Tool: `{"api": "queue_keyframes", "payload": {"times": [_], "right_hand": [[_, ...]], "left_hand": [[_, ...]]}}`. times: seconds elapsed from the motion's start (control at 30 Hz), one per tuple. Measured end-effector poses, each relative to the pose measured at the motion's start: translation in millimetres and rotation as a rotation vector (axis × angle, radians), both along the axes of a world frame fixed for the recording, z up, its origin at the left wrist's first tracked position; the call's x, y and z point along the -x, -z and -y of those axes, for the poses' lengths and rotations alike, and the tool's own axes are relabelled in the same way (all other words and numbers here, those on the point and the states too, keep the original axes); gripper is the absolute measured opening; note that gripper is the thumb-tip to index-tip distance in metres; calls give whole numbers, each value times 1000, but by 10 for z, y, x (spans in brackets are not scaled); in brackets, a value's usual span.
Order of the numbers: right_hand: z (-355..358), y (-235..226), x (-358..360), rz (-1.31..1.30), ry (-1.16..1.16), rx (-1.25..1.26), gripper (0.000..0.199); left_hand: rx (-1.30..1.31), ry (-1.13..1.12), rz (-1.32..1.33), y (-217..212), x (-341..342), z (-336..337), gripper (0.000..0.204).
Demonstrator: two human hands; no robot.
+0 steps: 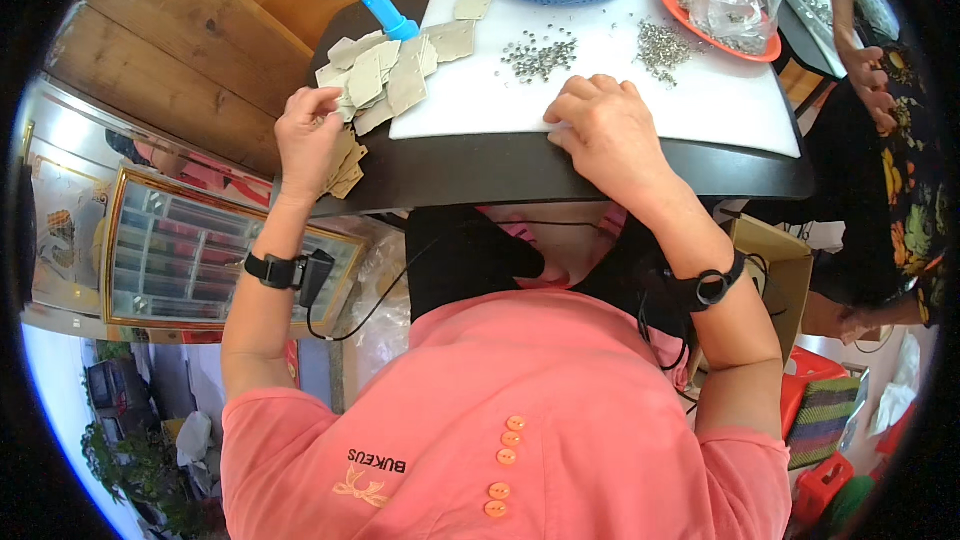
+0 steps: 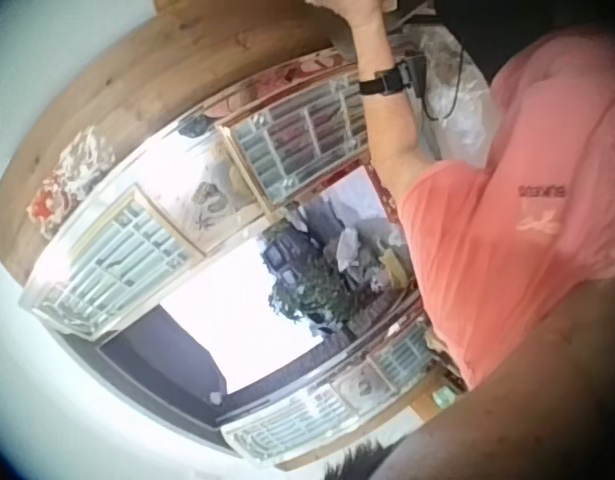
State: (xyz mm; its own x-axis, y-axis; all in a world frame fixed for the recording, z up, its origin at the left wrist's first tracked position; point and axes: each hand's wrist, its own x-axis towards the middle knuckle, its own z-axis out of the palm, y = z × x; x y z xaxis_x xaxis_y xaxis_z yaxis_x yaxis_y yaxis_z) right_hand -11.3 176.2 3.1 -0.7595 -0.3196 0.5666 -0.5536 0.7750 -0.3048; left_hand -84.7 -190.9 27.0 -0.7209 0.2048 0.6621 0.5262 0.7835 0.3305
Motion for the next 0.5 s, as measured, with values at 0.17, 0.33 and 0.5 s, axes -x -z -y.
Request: {"api": "queue_keyframes", "payload": {"times": [0.17,0.33,0.5], "right_hand": [[13,-308,137,27,47,-4,15],[11,-180,191,116,96,-97,16],[-176,-168,108,173,14,-59,17]], "left_hand": [[96,313,43,24,-72,-1012,21],[147,189,68,292,141,-1543,20],[112,240,183,203,279,-1440,19]]}}
